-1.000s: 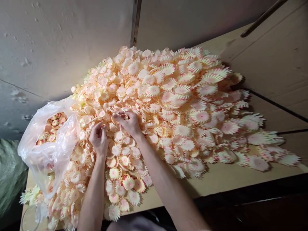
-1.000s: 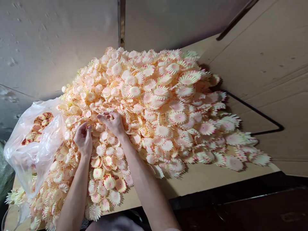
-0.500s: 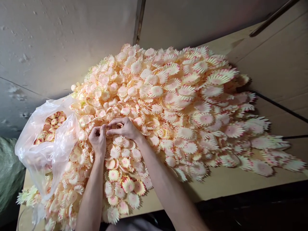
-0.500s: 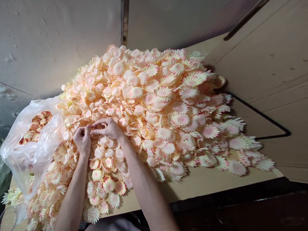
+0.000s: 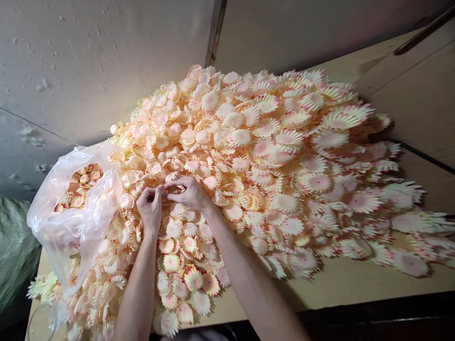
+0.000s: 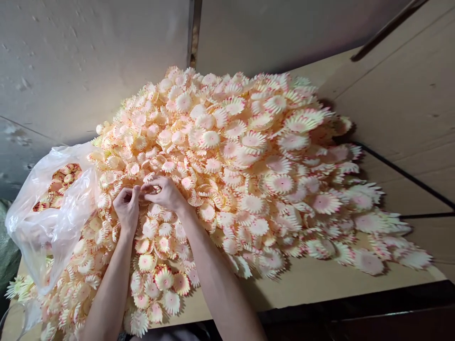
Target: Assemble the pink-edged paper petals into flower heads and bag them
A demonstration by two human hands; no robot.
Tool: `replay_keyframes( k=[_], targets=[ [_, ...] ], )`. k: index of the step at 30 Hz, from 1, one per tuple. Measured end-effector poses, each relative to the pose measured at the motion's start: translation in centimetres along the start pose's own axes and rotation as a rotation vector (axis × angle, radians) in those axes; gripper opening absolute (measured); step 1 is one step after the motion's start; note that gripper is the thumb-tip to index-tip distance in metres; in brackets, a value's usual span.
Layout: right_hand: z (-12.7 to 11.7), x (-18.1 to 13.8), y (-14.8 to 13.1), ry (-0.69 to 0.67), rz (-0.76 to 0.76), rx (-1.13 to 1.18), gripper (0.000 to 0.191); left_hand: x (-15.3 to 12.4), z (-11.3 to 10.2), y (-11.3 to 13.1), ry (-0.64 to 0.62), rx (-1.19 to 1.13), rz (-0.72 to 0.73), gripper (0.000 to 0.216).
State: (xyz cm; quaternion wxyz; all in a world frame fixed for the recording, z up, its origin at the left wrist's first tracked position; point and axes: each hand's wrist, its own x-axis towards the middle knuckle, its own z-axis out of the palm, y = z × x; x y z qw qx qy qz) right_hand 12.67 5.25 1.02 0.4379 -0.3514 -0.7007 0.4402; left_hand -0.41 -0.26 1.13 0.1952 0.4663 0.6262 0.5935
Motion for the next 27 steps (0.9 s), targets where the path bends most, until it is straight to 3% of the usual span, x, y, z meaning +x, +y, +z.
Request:
replay_keyframes(
  k=[6, 11, 17, 27],
  targets=[
    [0.0, 0.2, 0.3, 0.08, -0.07, -0.044, 0.011, -0.1, 0.1, -0.9, -0.096, -0.078, -0.025, 0.03],
    [0.0, 0.2, -0.2, 0.17, 0.021, 0.044, 0.015, -0.3, 0.2, -0.7, -0.167, -0.068, 0.0, 0.032],
    [0.2, 0.4, -0.3, 0.338, 0.122, 0.088, 0.023, -0.5, 0.6, 0.2, -0.19, 0.039, 0.066, 0.029],
    [1.1, 0.4, -0.3, 0.439, 0.187, 0.117, 0.026, -0.4, 0.7, 0.6, -0.174, 0.023, 0.081, 0.024]
  ],
)
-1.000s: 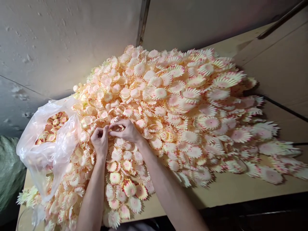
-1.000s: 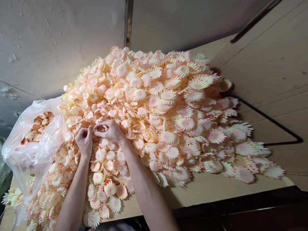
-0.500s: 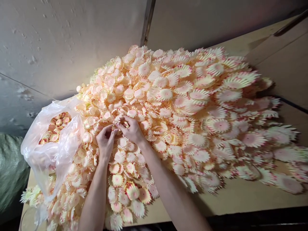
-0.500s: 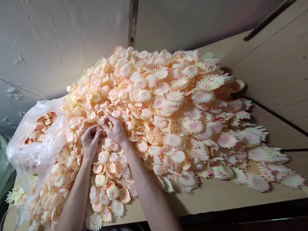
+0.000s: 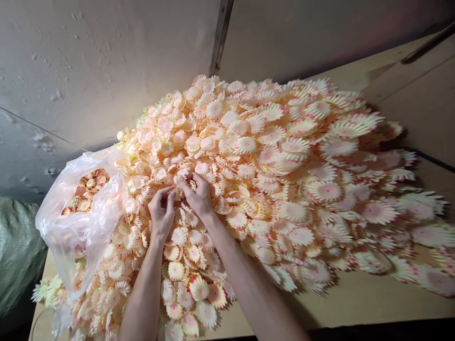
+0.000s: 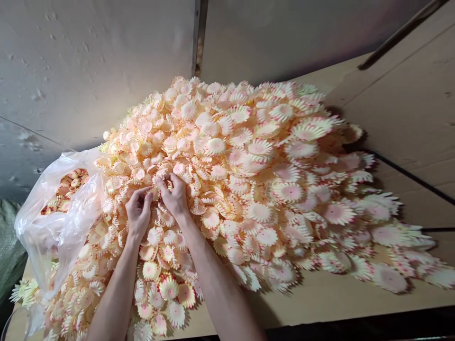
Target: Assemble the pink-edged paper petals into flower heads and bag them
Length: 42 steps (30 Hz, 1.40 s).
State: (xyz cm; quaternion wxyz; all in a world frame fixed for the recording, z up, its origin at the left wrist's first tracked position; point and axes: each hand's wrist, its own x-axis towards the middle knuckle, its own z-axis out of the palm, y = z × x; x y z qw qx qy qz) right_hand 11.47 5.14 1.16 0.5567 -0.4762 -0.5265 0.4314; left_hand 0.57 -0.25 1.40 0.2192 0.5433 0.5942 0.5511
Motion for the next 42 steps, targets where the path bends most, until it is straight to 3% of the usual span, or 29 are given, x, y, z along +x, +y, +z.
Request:
replay_keyframes(
  k=[6, 19, 23, 24, 28, 34, 38, 41, 42],
  targets=[
    [0.3, -0.3, -0.3, 0.012, 0.044, 0.049, 0.028, -0.1, -0.2, -0.2, 0.011, -0.074, -0.04, 0.023],
    [1.2, -1.0, -0.8, 0.147, 0.054, 0.058, 0.034, -0.7, -0.7, -0.5, 0.083, -0.116, 0.078, 0.022],
    [-0.4, 0.1, -1.4, 0.31, 0.18, 0.231, 0.039, -0.9, -1.6, -0.7, 0.298, -0.146, 0.044, 0.022],
    [-1.0, 0.3, -1.7, 0.294, 0.154, 0.245, 0.039, -0.9, -1.7, -0.7, 0.308, -0.149, 0.03, 0.022],
    [-2.1, 0.3, -3.0, 0.047, 0.065, 0.074, 0.043, -0.4, -1.7, -0.5, 0.118, -0.136, 0.037, 0.022],
    [-2.2, -0.3, -3.0, 0.086, -0.17, -0.274, 0.048, 0.1, -1.6, -0.3, 0.053, -0.238, -0.046, 0.027],
    [-2.6, -0.4, -3.3, -0.177, -0.281, -0.558, 0.031, 0.1, -1.9, 0.1, -0.055, -0.405, -0.047, 0.026],
    [-2.6, -1.0, -4.1, -0.355, -0.306, -0.589, 0.009, 0.0, -2.1, 0.2, -0.137, -0.516, -0.021, 0.023],
    [-2.5, -1.3, -4.3, -0.409, -0.305, -0.586, 0.012, 0.0, -2.1, 0.2, -0.17, -0.55, -0.021, 0.022]
  ],
)
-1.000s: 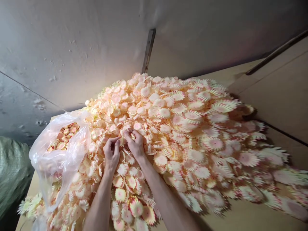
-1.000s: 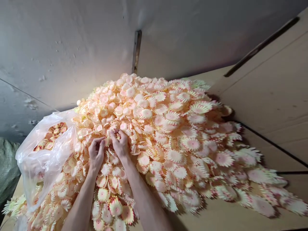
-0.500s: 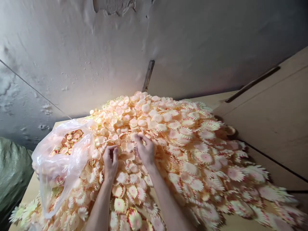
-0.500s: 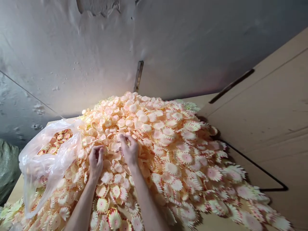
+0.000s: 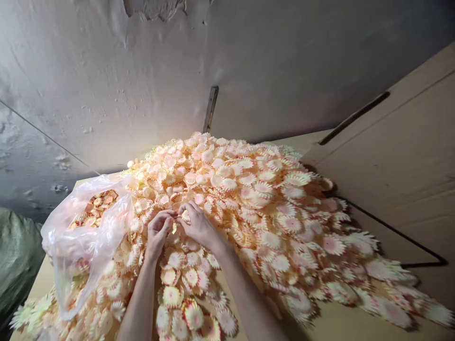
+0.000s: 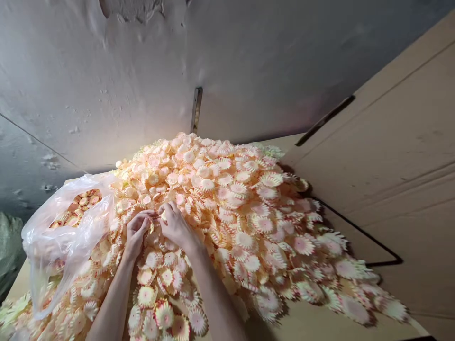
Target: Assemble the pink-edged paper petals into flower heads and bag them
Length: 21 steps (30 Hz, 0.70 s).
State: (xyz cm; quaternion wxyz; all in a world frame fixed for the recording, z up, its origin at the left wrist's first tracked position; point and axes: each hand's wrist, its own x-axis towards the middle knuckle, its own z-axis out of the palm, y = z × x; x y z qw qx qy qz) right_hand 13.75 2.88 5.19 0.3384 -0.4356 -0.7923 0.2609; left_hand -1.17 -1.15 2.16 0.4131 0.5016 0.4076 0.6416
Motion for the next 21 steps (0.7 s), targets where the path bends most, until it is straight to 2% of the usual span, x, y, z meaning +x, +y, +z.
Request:
replay_keyframes(
  k=[4, 7, 9, 11, 13, 15, 17, 18, 21],
  targets=[
    [0.5, -0.6, -1.4, -0.158, 0.002, -0.057, 0.061, -0.1, 0.0, -0.4, -0.058, -0.009, -0.074, 0.022],
    [0.7, -0.7, -2.2, -0.216, -0.011, -0.175, 0.077, -0.2, -0.1, -0.7, -0.08, -0.005, -0.068, 0.023],
    [0.2, -1.1, -3.0, -0.173, -0.034, -0.236, 0.077, -0.2, -0.2, -0.8, -0.001, -0.002, -0.061, 0.023],
    [-0.7, -2.5, -4.2, -0.032, -0.06, -0.283, 0.071, -0.2, -0.3, -0.9, 0.074, 0.008, -0.052, 0.023],
    [-1.7, -5.2, -6.1, 0.096, -0.124, -0.307, 0.057, -0.1, -0.3, -0.9, 0.131, 0.016, -0.038, 0.023],
    [-2.0, -9.0, -8.2, 0.079, -0.268, -0.319, 0.045, 0.0, -0.1, -0.9, 0.148, 0.037, -0.069, 0.025],
    [-1.1, -13.2, -9.9, 0.053, -0.407, -0.329, 0.032, 0.1, 0.1, -0.8, 0.159, 0.056, -0.085, 0.027],
    [-0.2, -15.1, -10.5, 0.053, -0.438, -0.328, 0.032, 0.2, 0.2, -0.7, 0.158, 0.062, -0.089, 0.028],
    [3.0, -19.3, -10.8, 0.097, -0.481, -0.376, 0.044, 0.2, 0.4, -0.5, 0.151, 0.074, -0.091, 0.03]
  ],
)
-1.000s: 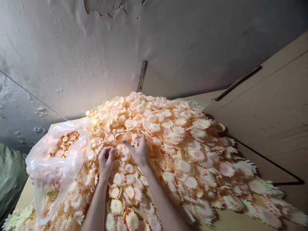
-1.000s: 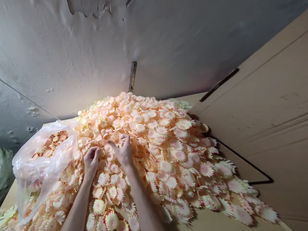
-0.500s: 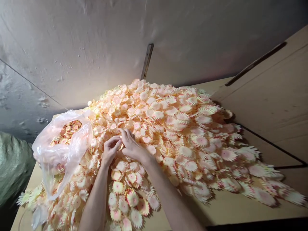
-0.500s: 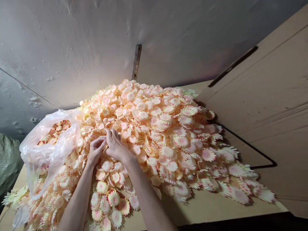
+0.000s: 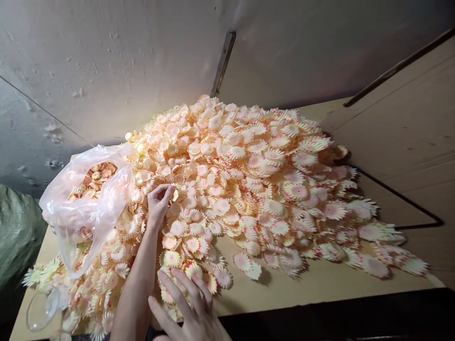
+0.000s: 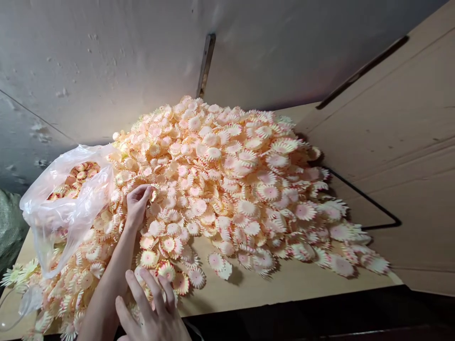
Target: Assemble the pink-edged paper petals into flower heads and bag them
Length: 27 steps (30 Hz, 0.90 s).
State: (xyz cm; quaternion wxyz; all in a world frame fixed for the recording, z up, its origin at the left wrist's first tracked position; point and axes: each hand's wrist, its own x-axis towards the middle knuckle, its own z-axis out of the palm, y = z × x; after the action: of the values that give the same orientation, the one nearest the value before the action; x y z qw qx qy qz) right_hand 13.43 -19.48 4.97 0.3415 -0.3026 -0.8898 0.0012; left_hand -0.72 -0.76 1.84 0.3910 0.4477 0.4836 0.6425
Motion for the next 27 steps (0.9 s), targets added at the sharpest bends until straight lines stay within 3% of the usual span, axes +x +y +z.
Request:
replay_keyframes(
  k=[2, 4, 6, 10, 14, 18, 22, 27],
  targets=[
    [1.5, -1.4, -0.6, -0.029, 0.061, -0.038, 0.046, 0.0, 0.1, 0.1, -0.007, 0.009, 0.0, 0.031],
    [2.2, -2.3, -0.3, -0.054, 0.111, -0.071, 0.033, -0.1, 0.1, 0.1, -0.018, 0.012, -0.006, 0.03],
    [2.2, -2.7, 0.5, -0.067, 0.14, -0.087, 0.023, 0.0, 0.1, 0.0, -0.025, 0.015, -0.015, 0.029],
    [0.9, -2.9, 1.9, -0.055, 0.173, -0.08, 0.031, 0.1, 0.0, -0.2, -0.024, 0.033, -0.019, 0.028],
    [0.3, -2.6, 1.3, -0.039, 0.034, 0.0, 0.036, 0.2, 0.0, -0.4, -0.024, 0.038, -0.011, 0.029],
    [1.4, -2.5, -0.4, -0.154, -0.154, 0.033, 0.045, 0.3, 0.0, -0.6, -0.027, 0.023, -0.017, 0.029],
    [2.5, -3.2, -0.7, -0.196, -0.103, 0.034, 0.042, 0.3, 0.0, -0.6, -0.043, 0.031, -0.022, 0.029],
    [2.9, -3.2, 1.2, -0.221, -0.025, 0.108, 0.03, 0.3, 0.1, -0.8, -0.033, 0.04, -0.013, 0.03]
  ],
)
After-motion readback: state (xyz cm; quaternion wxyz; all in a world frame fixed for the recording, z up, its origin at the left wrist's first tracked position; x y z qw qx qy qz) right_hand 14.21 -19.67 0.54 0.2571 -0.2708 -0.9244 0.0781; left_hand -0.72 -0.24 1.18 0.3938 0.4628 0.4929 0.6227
